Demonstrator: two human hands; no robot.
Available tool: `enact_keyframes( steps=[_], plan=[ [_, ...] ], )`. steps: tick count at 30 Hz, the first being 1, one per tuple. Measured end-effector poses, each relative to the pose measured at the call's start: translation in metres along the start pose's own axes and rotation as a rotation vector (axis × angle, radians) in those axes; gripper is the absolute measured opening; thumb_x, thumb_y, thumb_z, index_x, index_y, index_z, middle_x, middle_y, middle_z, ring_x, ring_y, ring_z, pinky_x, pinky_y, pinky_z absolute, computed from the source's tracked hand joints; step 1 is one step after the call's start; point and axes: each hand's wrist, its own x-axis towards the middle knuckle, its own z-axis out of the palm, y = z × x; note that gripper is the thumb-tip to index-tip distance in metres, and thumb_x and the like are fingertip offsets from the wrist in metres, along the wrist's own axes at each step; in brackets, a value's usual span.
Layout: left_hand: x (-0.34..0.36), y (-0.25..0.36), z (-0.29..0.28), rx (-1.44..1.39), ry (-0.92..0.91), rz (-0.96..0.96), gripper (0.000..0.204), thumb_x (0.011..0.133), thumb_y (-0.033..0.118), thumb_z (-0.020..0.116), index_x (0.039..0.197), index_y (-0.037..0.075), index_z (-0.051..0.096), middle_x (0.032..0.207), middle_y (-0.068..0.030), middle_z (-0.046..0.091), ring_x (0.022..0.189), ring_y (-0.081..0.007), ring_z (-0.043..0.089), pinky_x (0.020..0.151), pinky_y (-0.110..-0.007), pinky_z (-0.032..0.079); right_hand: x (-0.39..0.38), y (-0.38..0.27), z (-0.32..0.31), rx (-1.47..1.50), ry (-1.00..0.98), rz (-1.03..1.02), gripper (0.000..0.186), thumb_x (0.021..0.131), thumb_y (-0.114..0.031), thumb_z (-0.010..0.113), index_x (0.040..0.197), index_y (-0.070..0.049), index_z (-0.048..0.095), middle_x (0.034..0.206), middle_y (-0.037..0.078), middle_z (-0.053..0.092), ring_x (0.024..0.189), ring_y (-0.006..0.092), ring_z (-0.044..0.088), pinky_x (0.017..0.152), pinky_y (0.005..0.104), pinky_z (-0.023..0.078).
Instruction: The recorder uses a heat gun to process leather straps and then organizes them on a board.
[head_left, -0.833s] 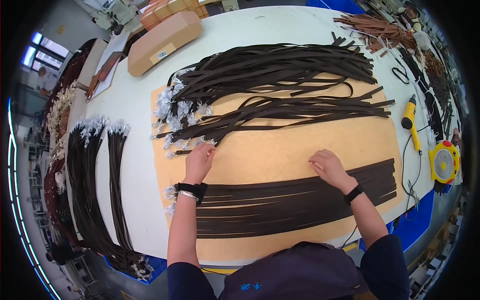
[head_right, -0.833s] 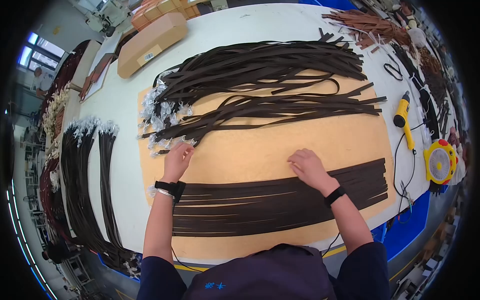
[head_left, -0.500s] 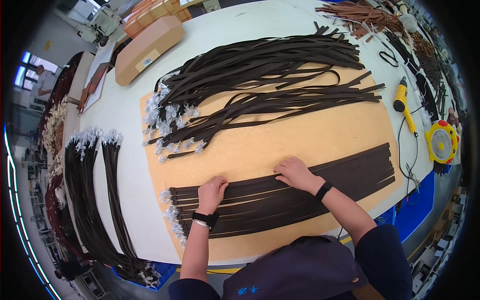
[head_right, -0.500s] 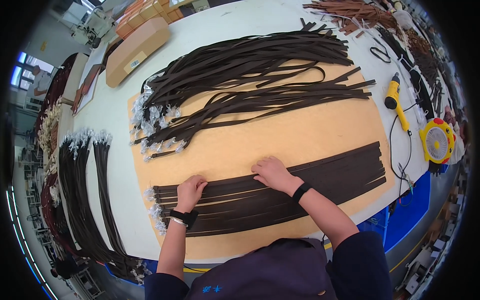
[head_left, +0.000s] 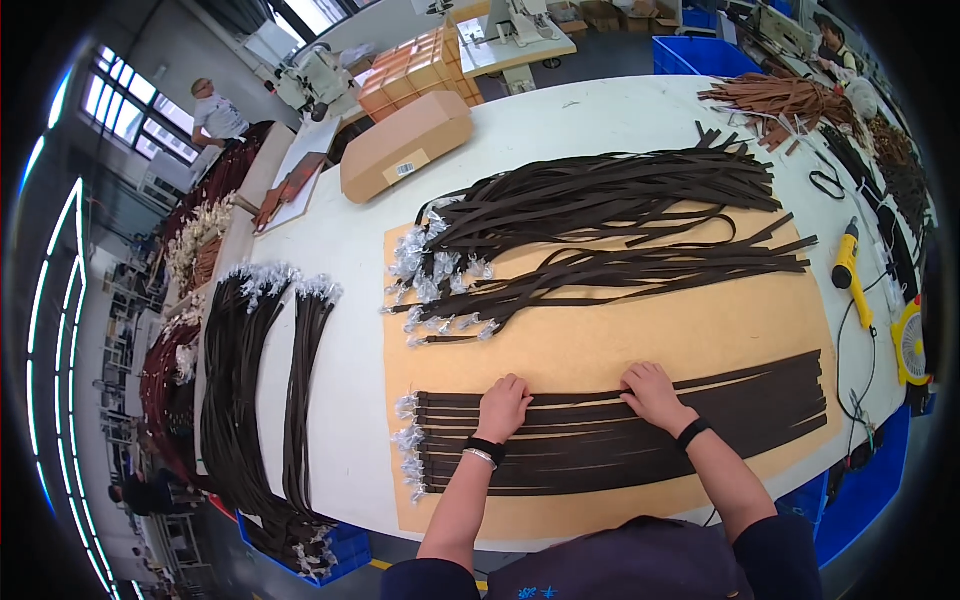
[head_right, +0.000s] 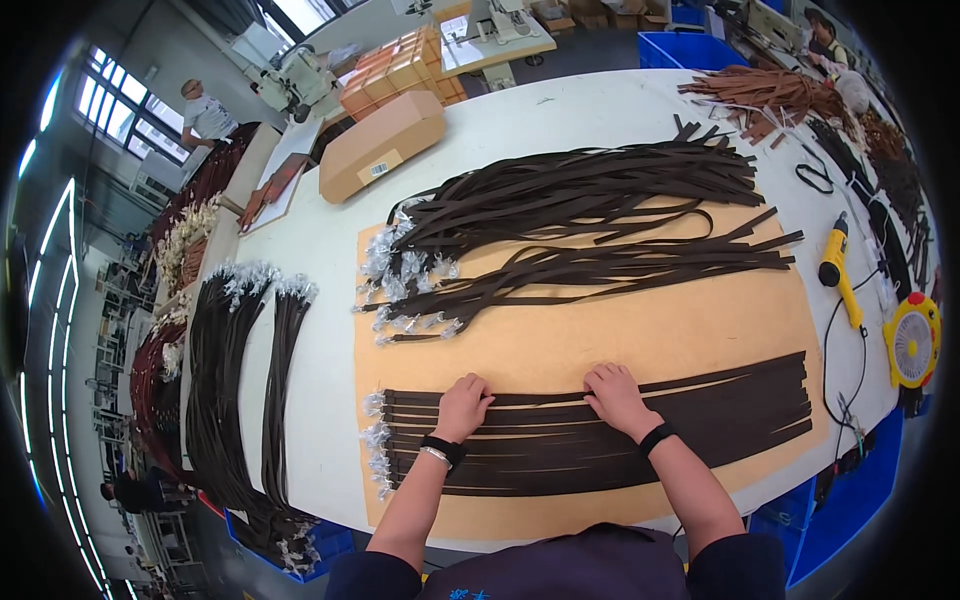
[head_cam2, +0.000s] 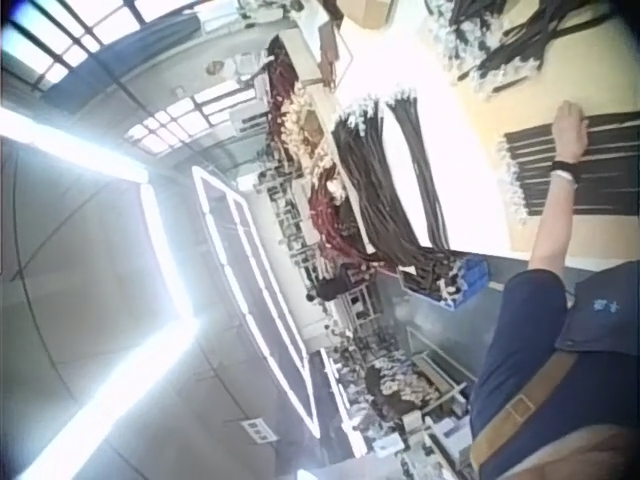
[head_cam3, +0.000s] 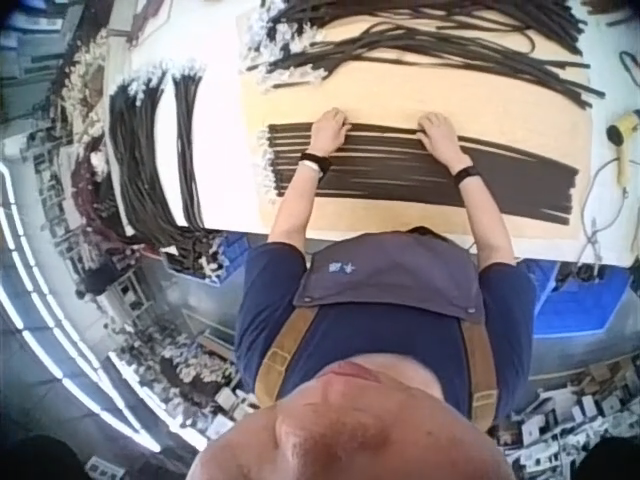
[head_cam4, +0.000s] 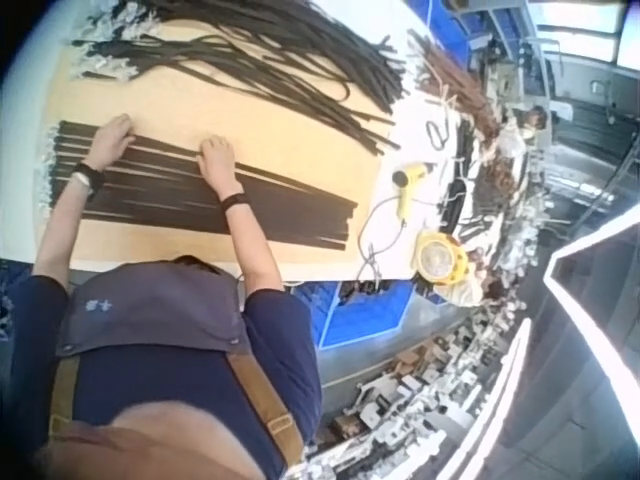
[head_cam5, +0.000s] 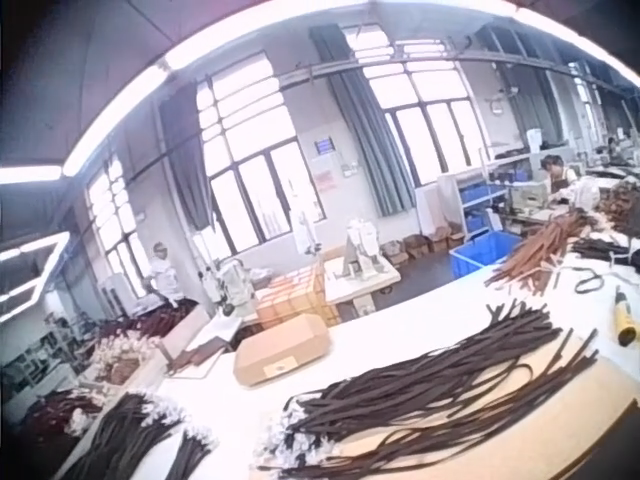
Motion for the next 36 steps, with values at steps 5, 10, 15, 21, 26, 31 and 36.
enact_keyframes(
  steps=[5, 10, 15, 21, 26, 31, 36],
  plan=[
    [0.007, -0.005, 0.013, -0.068, 0.079, -0.094, 0.013, 0.084, 0.013, 0.071, 0.087, 0.009, 0.059, 0.091, -0.0089, 0.059, 0.084, -0.0332, 0.062, 0.069, -0.044, 0.051, 0.013, 0.013, 0.003, 0.262, -0.014, 0.156, 0.013, 0.079, -0.013, 0.072, 0.083, -0.008, 0.061, 0.078, 0.010, 0.063, 0.082, 0.0323, 0.061, 0.078, 0.0422, 0.047],
    [0.010, -0.006, 0.011, -0.083, 0.107, -0.130, 0.011, 0.086, 0.013, 0.070, 0.091, 0.009, 0.060, 0.094, -0.0090, 0.059, 0.085, -0.0337, 0.063, 0.069, -0.043, 0.051, 0.028, 0.019, 0.006, 0.116, 0.109, 0.074, 0.005, 0.081, -0.011, 0.068, 0.081, -0.009, 0.064, 0.078, 0.009, 0.062, 0.082, 0.0321, 0.061, 0.077, 0.0426, 0.048],
    [0.009, 0.004, 0.012, -0.058, 0.111, -0.109, 0.018, 0.084, 0.011, 0.072, 0.100, 0.009, 0.063, 0.105, -0.0094, 0.059, 0.094, -0.0316, 0.063, 0.078, -0.042, 0.052, 0.008, 0.015, 0.004, -0.022, 0.289, -0.026, 0.013, 0.081, -0.010, 0.068, 0.093, -0.011, 0.064, 0.090, 0.008, 0.059, 0.092, 0.0281, 0.058, 0.083, 0.0398, 0.046],
    [-0.003, 0.047, 0.016, 0.018, -0.053, 0.235, 0.061, 0.087, 0.023, 0.073, 0.141, 0.006, 0.049, 0.153, -0.0197, 0.037, 0.136, -0.0424, 0.039, 0.111, -0.048, 0.037, -0.054, -0.001, -0.024, 0.094, 0.203, 0.137, 0.014, 0.086, -0.016, 0.068, 0.097, -0.009, 0.064, 0.096, 0.010, 0.062, 0.090, 0.0320, 0.062, 0.083, 0.0432, 0.049],
    [-0.010, 0.114, 0.045, 0.019, -0.266, 0.319, 0.073, 0.092, 0.037, 0.068, 0.150, 0.007, 0.037, 0.160, -0.0181, 0.026, 0.145, -0.0426, 0.028, 0.116, -0.051, 0.030, -0.136, 0.014, -0.040, 0.087, 0.230, 0.292, 0.025, 0.088, -0.017, 0.066, 0.110, -0.006, 0.064, 0.110, 0.010, 0.064, 0.107, 0.0306, 0.060, 0.094, 0.0421, 0.047],
    [-0.002, 0.156, 0.075, 0.113, -0.316, 0.407, 0.075, 0.093, 0.040, 0.066, 0.151, 0.005, 0.035, 0.163, -0.0134, 0.024, 0.149, -0.0388, 0.022, 0.117, -0.052, 0.027, -0.185, 0.076, -0.076, -0.130, 0.396, 0.472, 0.033, 0.088, -0.017, 0.066, 0.118, -0.005, 0.062, 0.125, 0.010, 0.059, 0.121, 0.0285, 0.053, 0.101, 0.0423, 0.042],
    [0.004, 0.165, 0.088, 0.127, -0.319, 0.340, 0.073, 0.094, 0.038, 0.065, 0.152, 0.006, 0.035, 0.163, -0.0119, 0.024, 0.149, -0.0369, 0.023, 0.118, -0.052, 0.026, -0.188, 0.132, -0.100, -0.190, 0.348, 0.504, 0.035, 0.087, -0.017, 0.067, 0.119, -0.006, 0.062, 0.124, 0.009, 0.059, 0.124, 0.0273, 0.050, 0.103, 0.0419, 0.040]
  ],
)
